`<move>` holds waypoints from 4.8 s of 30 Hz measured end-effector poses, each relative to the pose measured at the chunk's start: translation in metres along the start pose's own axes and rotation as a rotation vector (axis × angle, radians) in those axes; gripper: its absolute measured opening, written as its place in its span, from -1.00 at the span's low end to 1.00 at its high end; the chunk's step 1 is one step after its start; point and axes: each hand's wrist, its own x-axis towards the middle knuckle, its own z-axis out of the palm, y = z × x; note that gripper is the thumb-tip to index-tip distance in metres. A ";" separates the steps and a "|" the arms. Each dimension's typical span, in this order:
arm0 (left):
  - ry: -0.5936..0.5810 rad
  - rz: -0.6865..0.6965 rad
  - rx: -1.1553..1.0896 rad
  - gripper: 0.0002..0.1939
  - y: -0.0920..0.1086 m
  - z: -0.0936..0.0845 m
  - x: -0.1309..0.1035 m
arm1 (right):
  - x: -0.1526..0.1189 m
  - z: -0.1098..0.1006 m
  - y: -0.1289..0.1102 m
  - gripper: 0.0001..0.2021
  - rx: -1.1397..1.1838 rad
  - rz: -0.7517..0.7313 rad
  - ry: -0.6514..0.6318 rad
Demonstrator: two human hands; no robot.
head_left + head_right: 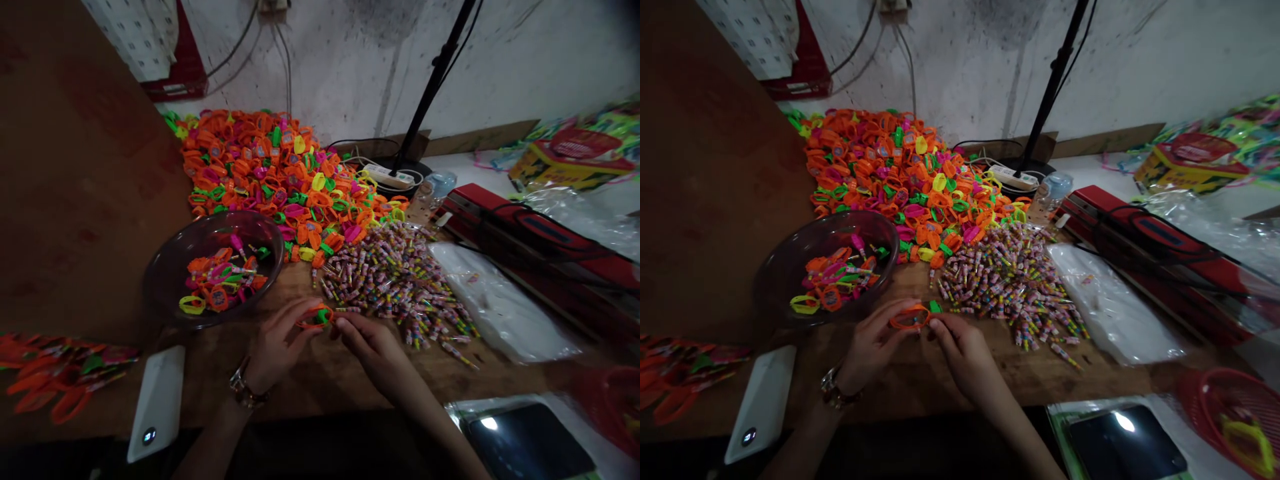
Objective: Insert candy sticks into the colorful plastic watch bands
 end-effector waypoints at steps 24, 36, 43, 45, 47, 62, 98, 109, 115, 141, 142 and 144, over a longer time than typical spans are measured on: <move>-0.095 0.030 0.231 -0.72 -0.003 -0.039 -0.023 | 0.002 0.048 0.058 -0.59 0.545 0.234 -0.277; 0.058 -0.178 0.712 -0.64 -0.046 0.050 -0.010 | 0.042 -0.010 0.119 -0.75 -1.117 -0.244 0.131; 0.000 -0.362 0.376 -0.64 -0.047 0.092 -0.015 | 0.028 -0.022 0.100 -0.85 -0.310 -0.218 0.315; 0.005 -0.387 0.158 -0.63 -0.040 0.084 -0.014 | 0.021 -0.028 0.083 -0.84 0.163 -0.100 0.336; -0.009 -0.390 0.005 -0.62 -0.030 0.075 -0.012 | 0.014 -0.031 0.066 -0.77 0.487 0.021 0.310; -0.276 -0.101 0.289 -0.56 0.004 0.033 0.002 | -0.001 -0.009 0.035 -0.72 0.068 -0.079 0.112; -0.121 -0.118 0.823 -0.54 -0.053 0.012 0.057 | 0.042 0.055 0.099 -0.80 -1.308 -0.453 -0.238; -0.140 -0.283 0.688 -0.78 -0.118 0.067 0.100 | 0.004 -0.005 0.093 -0.88 -0.647 -0.514 0.072; -0.093 -0.275 0.592 -0.94 -0.090 0.048 0.055 | 0.010 -0.019 0.079 -0.92 -0.273 -0.345 0.210; -0.182 0.123 0.388 -0.64 -0.010 0.018 0.014 | 0.016 0.007 0.031 -0.87 -0.253 -0.284 0.199; -0.166 0.120 0.396 -0.65 -0.010 0.018 0.014 | 0.015 0.009 0.032 -0.88 -0.286 -0.302 0.225; -0.148 0.116 0.407 -0.66 -0.008 0.017 0.014 | 0.014 0.011 0.033 -0.88 -0.324 -0.327 0.253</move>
